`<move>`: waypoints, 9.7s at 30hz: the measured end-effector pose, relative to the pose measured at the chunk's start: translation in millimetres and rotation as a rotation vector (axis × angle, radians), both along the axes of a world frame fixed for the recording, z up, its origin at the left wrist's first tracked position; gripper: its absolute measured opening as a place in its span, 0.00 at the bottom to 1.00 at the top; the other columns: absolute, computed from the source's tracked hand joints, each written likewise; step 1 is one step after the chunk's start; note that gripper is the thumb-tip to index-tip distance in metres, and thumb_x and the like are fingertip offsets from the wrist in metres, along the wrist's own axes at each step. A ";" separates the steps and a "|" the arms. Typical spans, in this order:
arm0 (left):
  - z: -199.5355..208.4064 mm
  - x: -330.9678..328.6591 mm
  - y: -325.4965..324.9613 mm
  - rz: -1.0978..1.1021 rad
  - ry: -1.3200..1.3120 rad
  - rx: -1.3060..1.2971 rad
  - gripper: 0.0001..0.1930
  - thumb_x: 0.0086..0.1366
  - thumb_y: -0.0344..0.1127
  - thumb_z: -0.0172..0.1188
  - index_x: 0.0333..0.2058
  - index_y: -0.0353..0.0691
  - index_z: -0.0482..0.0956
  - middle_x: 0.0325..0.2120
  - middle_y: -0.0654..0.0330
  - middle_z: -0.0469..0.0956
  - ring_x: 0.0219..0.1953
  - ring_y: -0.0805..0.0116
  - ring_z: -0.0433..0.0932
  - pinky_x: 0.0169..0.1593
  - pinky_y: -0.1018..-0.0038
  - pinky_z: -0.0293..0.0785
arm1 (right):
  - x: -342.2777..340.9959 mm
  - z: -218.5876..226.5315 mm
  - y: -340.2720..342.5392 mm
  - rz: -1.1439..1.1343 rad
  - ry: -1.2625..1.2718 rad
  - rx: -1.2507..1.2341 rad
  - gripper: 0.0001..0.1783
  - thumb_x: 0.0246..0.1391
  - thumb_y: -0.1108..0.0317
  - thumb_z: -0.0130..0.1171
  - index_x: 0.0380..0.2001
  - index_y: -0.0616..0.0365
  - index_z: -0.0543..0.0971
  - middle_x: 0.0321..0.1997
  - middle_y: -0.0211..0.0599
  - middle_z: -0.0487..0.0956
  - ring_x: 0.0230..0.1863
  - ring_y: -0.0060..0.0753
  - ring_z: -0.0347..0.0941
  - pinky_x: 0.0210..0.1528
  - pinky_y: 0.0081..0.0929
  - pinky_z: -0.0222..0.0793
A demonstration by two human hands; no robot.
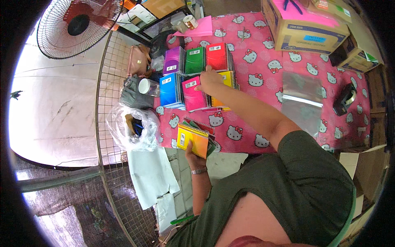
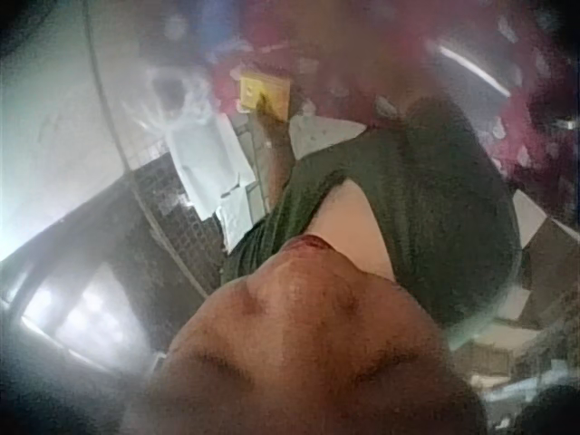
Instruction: The person places stacks of small notebooks into clear plastic bags and seals them by hand.
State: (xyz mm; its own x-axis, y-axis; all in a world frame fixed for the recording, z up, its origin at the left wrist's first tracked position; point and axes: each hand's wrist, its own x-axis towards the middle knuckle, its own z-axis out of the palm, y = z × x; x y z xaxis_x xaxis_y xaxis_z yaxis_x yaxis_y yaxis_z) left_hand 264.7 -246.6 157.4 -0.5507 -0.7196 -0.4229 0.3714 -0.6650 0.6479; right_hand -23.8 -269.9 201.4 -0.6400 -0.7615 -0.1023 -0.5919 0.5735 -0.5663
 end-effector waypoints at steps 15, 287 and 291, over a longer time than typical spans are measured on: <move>-38.2 -1.3 -27.6 -0.037 0.044 0.015 0.30 0.62 0.52 0.54 0.57 0.41 0.62 0.52 0.56 0.71 0.52 0.56 0.72 0.54 0.57 0.71 | 20.3 42.9 3.2 0.105 -0.206 -0.332 0.26 0.40 0.64 0.68 0.40 0.63 0.68 0.36 0.54 0.76 0.44 0.56 0.73 0.45 0.43 0.70; -148.8 -301.4 283.1 -1.012 -0.429 -2.180 0.25 0.58 0.35 0.58 0.56 0.43 0.67 0.55 0.47 0.67 0.57 0.52 0.68 0.60 0.60 0.64 | -159.1 -155.4 432.3 0.124 -0.154 0.292 0.17 0.31 0.69 0.67 0.31 0.60 0.81 0.34 0.48 0.80 0.37 0.47 0.78 0.40 0.40 0.74; -127.2 -295.7 266.2 -1.243 -0.461 -2.339 0.28 0.59 0.38 0.57 0.59 0.52 0.64 0.61 0.46 0.58 0.64 0.50 0.57 0.64 0.52 0.51 | -166.2 -135.6 472.6 -0.036 -0.098 0.313 0.22 0.34 0.64 0.69 0.37 0.59 0.79 0.39 0.49 0.79 0.42 0.50 0.76 0.44 0.42 0.72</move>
State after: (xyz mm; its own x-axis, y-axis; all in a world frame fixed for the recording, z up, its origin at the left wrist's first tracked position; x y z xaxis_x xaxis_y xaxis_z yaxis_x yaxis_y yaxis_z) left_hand -31.1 19.6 30.2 -0.9372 0.3375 -0.0879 0.3232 0.9352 0.1446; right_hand -190.0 202.7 65.8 -0.6411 -0.6608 -0.3903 -0.5195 0.7480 -0.4131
